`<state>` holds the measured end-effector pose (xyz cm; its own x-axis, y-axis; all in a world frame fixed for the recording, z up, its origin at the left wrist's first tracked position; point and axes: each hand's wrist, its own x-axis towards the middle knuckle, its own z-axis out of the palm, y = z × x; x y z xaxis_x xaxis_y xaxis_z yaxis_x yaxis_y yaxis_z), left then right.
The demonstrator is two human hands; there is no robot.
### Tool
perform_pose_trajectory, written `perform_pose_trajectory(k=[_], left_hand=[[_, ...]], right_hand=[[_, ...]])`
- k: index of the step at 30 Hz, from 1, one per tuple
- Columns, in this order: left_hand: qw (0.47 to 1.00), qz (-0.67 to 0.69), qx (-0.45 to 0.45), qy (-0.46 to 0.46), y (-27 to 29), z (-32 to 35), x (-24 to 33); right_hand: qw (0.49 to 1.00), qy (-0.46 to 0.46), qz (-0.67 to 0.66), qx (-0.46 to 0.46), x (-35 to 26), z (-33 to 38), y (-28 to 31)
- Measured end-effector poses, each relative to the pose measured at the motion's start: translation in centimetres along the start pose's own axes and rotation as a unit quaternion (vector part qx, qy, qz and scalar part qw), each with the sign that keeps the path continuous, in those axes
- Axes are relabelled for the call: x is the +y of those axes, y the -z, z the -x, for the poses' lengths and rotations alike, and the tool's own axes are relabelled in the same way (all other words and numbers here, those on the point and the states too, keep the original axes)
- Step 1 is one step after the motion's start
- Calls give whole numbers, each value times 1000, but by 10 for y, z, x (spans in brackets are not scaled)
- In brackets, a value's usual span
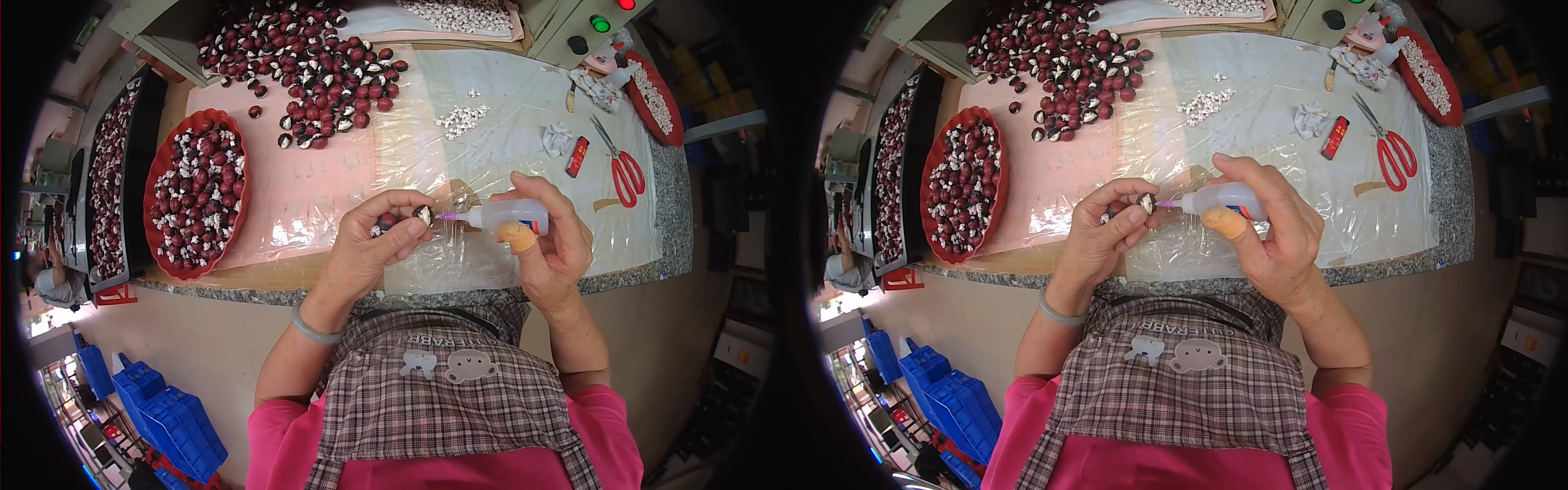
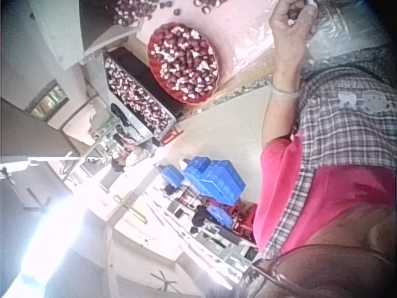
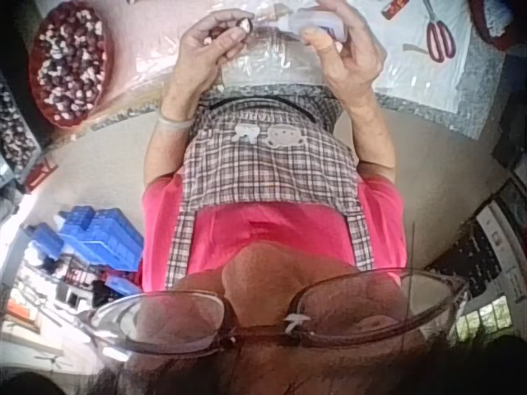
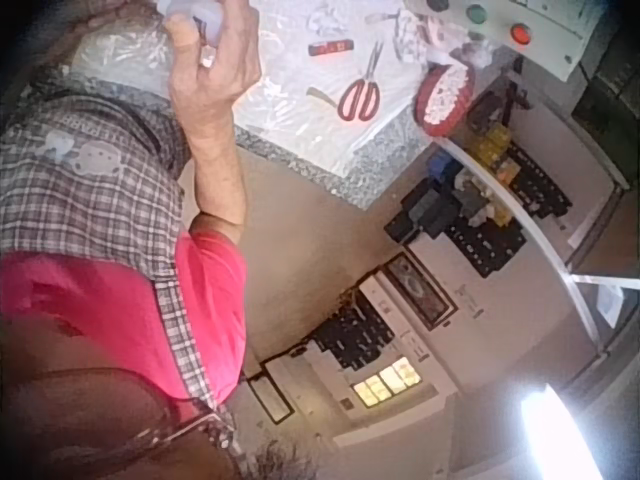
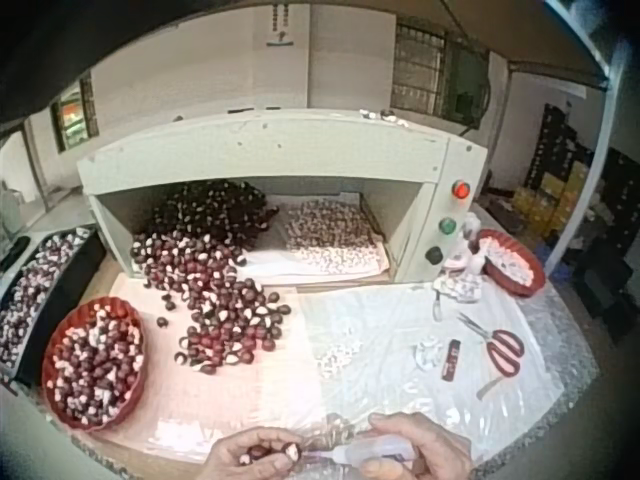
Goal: Applying glue to small toy components to assemble them at a factory workbench.
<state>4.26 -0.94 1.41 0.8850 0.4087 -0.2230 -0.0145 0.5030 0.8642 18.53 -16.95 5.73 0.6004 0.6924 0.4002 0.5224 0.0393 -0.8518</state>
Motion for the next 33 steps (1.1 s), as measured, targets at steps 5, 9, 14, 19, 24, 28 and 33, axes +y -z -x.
perform_pose_trajectory(k=[5, 9, 14, 19, 24, 28, 33], left_hand=[[1000, 8, -10, 1, 5, -2, -2], [999, 33, 17, 16, 8, 0, -2], [999, 43, -7, 1, 11, 0, -2], [998, 57, 2, 15, 10, 3, 0], [996, 86, -8, 23, 15, 7, 1], [995, 93, -2, 42, 21, 9, 0], [995, 98, 1, 35, 19, 11, 2]], right_hand=[[996, 72, 32, -49, 12, -4, 9], [973, -115, -202, 11, 10, -12, 7], [941, -186, -281, 13, 46, -31, 8], [922, -293, -250, -44, 63, -49, -3], [979, -162, 96, -81, 79, -68, -23], [960, -55, 244, -122, 76, -75, -34], [956, 6, 214, -201, 78, -77, -26]])
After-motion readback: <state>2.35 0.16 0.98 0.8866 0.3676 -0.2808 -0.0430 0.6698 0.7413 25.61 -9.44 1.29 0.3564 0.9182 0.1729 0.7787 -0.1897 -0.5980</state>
